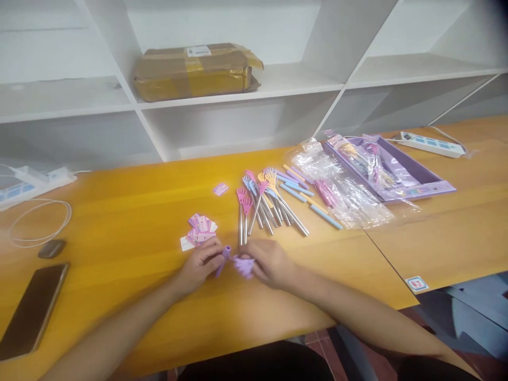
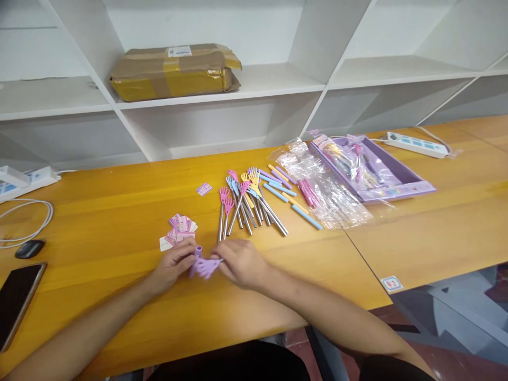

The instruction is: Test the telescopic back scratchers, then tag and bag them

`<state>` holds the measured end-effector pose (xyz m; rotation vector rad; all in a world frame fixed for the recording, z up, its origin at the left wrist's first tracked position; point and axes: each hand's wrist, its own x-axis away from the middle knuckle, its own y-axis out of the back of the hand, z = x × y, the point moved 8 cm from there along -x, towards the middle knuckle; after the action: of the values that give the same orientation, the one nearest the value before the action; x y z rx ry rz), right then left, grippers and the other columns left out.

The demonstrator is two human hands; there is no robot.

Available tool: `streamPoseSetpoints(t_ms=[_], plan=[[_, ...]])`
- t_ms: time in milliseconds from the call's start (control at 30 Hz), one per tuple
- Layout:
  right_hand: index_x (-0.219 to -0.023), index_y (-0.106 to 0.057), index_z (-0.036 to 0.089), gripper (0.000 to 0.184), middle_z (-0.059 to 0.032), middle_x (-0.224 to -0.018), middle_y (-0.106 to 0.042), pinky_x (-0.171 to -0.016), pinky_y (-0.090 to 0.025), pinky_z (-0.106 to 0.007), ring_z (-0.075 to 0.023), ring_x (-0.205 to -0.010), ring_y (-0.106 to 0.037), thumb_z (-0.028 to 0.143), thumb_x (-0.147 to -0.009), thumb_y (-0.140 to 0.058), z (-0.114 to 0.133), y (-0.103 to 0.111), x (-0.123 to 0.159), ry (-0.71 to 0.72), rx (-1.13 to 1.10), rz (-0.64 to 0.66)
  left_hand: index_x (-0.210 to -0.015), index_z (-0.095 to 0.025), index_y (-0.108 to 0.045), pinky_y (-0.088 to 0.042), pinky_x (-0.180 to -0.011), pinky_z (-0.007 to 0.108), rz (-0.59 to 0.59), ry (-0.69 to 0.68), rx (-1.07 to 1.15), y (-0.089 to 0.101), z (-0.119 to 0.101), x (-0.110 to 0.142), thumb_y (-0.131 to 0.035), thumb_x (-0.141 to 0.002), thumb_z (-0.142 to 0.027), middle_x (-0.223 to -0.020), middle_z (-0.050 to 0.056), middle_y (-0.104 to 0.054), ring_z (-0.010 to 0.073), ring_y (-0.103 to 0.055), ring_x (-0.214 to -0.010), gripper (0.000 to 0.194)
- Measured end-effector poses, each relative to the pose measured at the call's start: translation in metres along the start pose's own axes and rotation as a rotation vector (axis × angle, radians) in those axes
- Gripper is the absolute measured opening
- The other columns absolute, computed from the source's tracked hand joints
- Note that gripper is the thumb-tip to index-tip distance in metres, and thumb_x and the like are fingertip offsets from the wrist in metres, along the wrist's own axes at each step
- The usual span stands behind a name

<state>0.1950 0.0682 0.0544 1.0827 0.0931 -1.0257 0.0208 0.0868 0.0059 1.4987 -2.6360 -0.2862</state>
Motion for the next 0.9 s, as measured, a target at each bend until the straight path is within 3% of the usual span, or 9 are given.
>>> streamPoseSetpoints(t_ms=[67,167,233,333,500,700,900], plan=[[-0.107,-0.069,0.022,0.027,-0.0088,-0.098,-0.065,-0.077,-0.049,-0.036,-0.0222,-0.087,-0.064,0.035,-0.109,-0.045,-0.013,0.027,-0.002,-0.081,-0.029,-0.173,-0.096,-0.019,-0.074,-0.049,-0.093,0.035,-0.018,-0.013,-0.011,0.003,-0.004,0.000,-0.051,-0.109,-0.055,-0.094,0.007,-0.063,0.0224,-0.060,-0.096,0.045],[-0.100,-0.076,0.023,0.050,-0.0083,-0.094,-0.059,-0.077,-0.048,-0.040,-0.0233,-0.084,-0.059,0.053,-0.112,-0.038,-0.047,0.052,0.002,-0.321,-0.077,-0.386,-0.106,-0.020,-0.066,-0.050,-0.077,0.032,-0.042,0.057,0.167,0.003,0.007,0.001,-0.048,-0.109,-0.058,-0.093,0.005,-0.063,0.0186,-0.063,-0.080,0.043],[-0.095,-0.075,0.024,0.060,-0.0034,-0.077,-0.053,-0.065,-0.043,-0.035,-0.0193,-0.068,-0.052,0.063,-0.112,-0.033,-0.075,0.051,0.007,-0.497,-0.307,-0.470,-0.113,-0.020,-0.062,-0.044,-0.062,0.028,-0.038,0.130,0.256,0.000,0.018,0.003,-0.051,-0.108,-0.060,-0.086,0.001,-0.061,0.0136,-0.056,-0.064,0.041],[-0.092,-0.070,0.024,0.061,0.0023,-0.063,-0.045,-0.050,-0.031,-0.029,-0.0142,-0.051,-0.038,0.073,-0.108,-0.039,-0.106,0.031,0.011,-0.681,-0.710,-0.548,-0.120,-0.021,-0.066,-0.038,-0.057,0.025,-0.063,0.167,0.183,0.002,0.026,0.004,-0.057,-0.106,-0.059,-0.082,-0.001,-0.058,0.0109,-0.046,-0.060,0.042],[-0.087,-0.066,0.022,0.054,0.0065,-0.053,-0.045,-0.046,-0.023,-0.025,-0.0097,-0.043,-0.032,0.073,-0.102,-0.056,-0.108,0.005,0.002,-0.688,-1.032,-0.497,-0.125,-0.022,-0.073,-0.039,-0.060,0.026,-0.130,0.122,0.019,0.011,0.021,0.003,-0.055,-0.107,-0.054,-0.093,0.003,-0.062,0.0120,-0.045,-0.065,0.041],[-0.083,-0.063,0.023,0.052,0.0050,-0.056,-0.052,-0.044,-0.026,-0.025,-0.0099,-0.044,-0.035,0.072,-0.100,-0.058,-0.105,0.004,0.006,-0.712,-0.983,-0.487,-0.129,-0.024,-0.076,-0.043,-0.066,0.028,-0.153,0.096,-0.050,0.014,0.020,0.002,-0.056,-0.108,-0.051,-0.091,0.005,-0.066,0.0166,-0.052,-0.074,0.041],[-0.080,-0.065,0.023,0.053,0.0044,-0.055,-0.053,-0.042,-0.027,-0.026,-0.0101,-0.042,-0.037,0.071,-0.100,-0.058,-0.106,0.012,0.005,-0.670,-0.903,-0.481,-0.128,-0.027,-0.080,-0.047,-0.083,0.033,-0.171,0.006,-0.161,0.016,0.007,0.000,-0.060,-0.107,-0.045,-0.094,0.006,-0.069,0.0220,-0.061,-0.091,0.034]])
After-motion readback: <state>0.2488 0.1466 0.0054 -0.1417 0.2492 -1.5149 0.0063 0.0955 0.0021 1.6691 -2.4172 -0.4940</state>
